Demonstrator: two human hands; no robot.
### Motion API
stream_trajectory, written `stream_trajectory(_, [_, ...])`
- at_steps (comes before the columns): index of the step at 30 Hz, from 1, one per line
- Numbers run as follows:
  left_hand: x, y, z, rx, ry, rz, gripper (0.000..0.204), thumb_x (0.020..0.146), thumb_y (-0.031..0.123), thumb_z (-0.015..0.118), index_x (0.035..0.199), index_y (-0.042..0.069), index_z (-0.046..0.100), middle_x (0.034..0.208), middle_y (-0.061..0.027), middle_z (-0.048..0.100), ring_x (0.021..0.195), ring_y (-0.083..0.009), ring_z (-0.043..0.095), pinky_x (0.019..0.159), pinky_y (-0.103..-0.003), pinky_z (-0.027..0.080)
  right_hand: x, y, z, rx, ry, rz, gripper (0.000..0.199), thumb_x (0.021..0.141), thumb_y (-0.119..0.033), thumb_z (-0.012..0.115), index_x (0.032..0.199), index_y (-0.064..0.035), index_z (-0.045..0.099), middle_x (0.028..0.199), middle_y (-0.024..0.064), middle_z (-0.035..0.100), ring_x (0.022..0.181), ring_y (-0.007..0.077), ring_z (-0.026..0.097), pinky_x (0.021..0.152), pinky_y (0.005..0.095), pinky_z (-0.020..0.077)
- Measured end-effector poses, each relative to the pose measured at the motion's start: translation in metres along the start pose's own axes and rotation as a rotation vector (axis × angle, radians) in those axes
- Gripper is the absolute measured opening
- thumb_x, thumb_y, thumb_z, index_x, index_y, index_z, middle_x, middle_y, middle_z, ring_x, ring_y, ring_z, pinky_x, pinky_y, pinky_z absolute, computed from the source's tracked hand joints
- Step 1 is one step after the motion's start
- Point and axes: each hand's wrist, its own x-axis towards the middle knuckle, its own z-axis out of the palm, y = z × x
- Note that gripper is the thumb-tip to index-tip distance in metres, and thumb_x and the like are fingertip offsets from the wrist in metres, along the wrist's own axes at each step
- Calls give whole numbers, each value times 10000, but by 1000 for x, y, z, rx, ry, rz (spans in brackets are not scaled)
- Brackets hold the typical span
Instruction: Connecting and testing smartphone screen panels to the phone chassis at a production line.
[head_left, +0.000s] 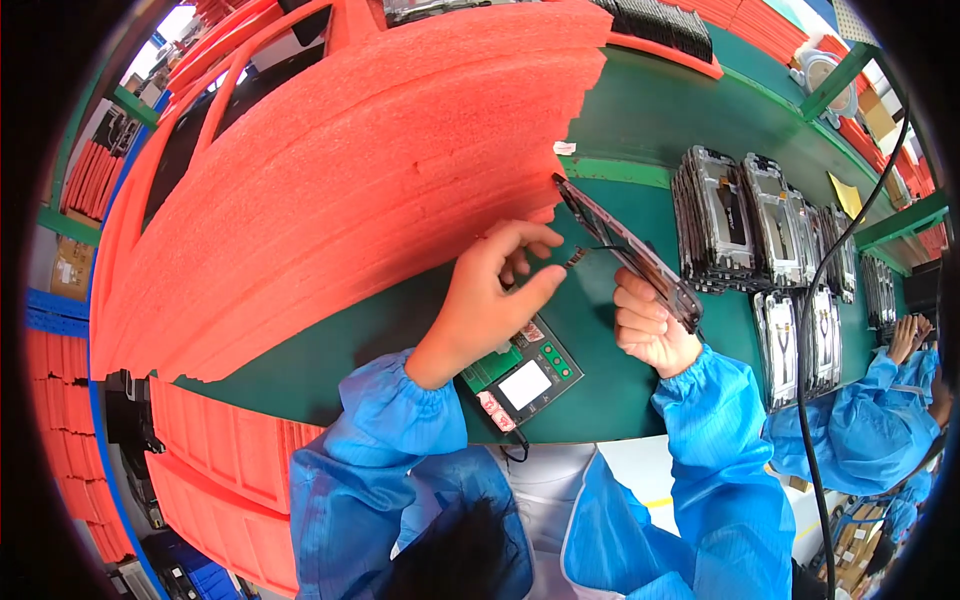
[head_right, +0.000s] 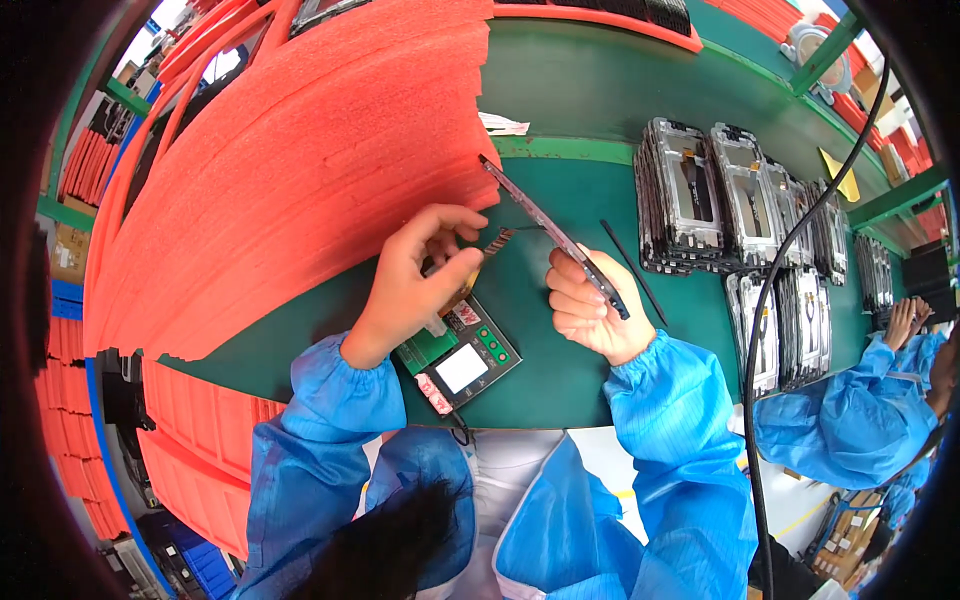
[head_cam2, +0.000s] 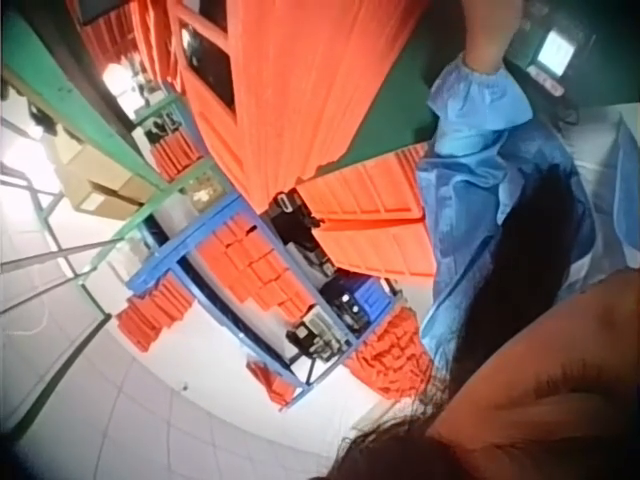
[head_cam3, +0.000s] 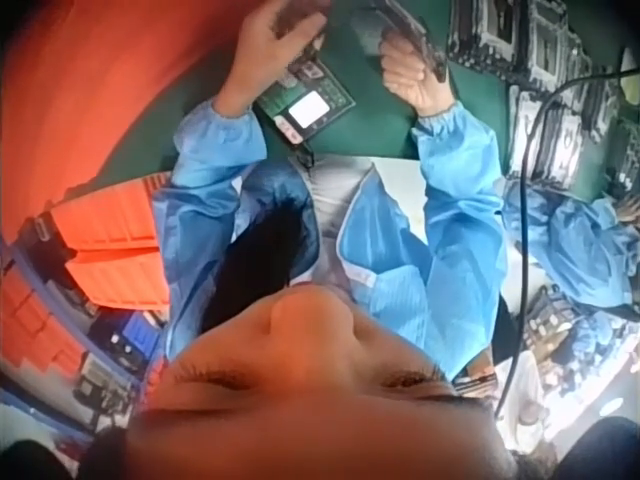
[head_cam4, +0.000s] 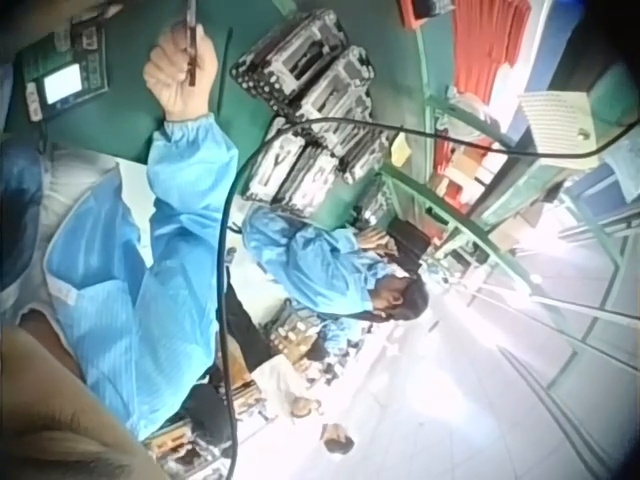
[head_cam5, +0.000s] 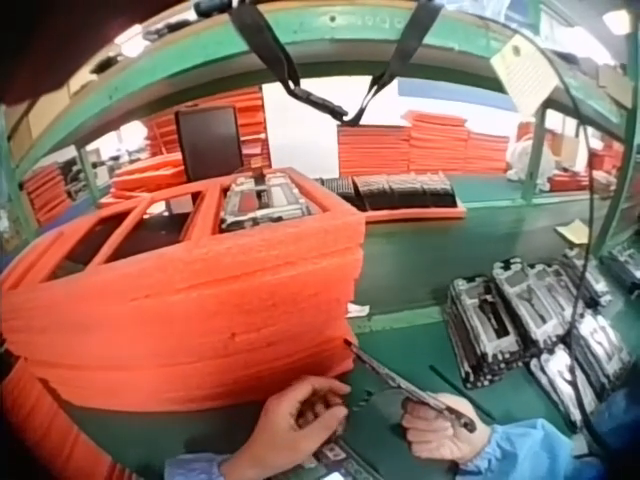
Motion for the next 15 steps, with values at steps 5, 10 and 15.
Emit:
stream_trajectory(5, [3,9,11,234,-14,71,247,798,62,625,1042,37,599,865,-17,603,740,-84,502,650,-231,390,0,2,0,-28,4,-16,294,989,-247,377,772,-55,422,578,-4,382,444,81,343,436,233,313])
stream_trajectory(10, [6,3,16,163,30,41,233,769,98,651,982,16,606,769,-62,611,699,-147,569,606,-277,432,1,5,4,-73,0,-14,300,988,-261,389,772,-55,423,593,-4,384,445,77,343,437,228,309])
stream_trajectory(15, [5,2,11,71,-72,-129,188,821,61,612,1001,9,595,854,-15,627,766,-72,553,656,-210,407,0,7,7,-136,33,-8,303,984,-273,403,775,-56,425,613,2,383,450,77,350,436,231,308])
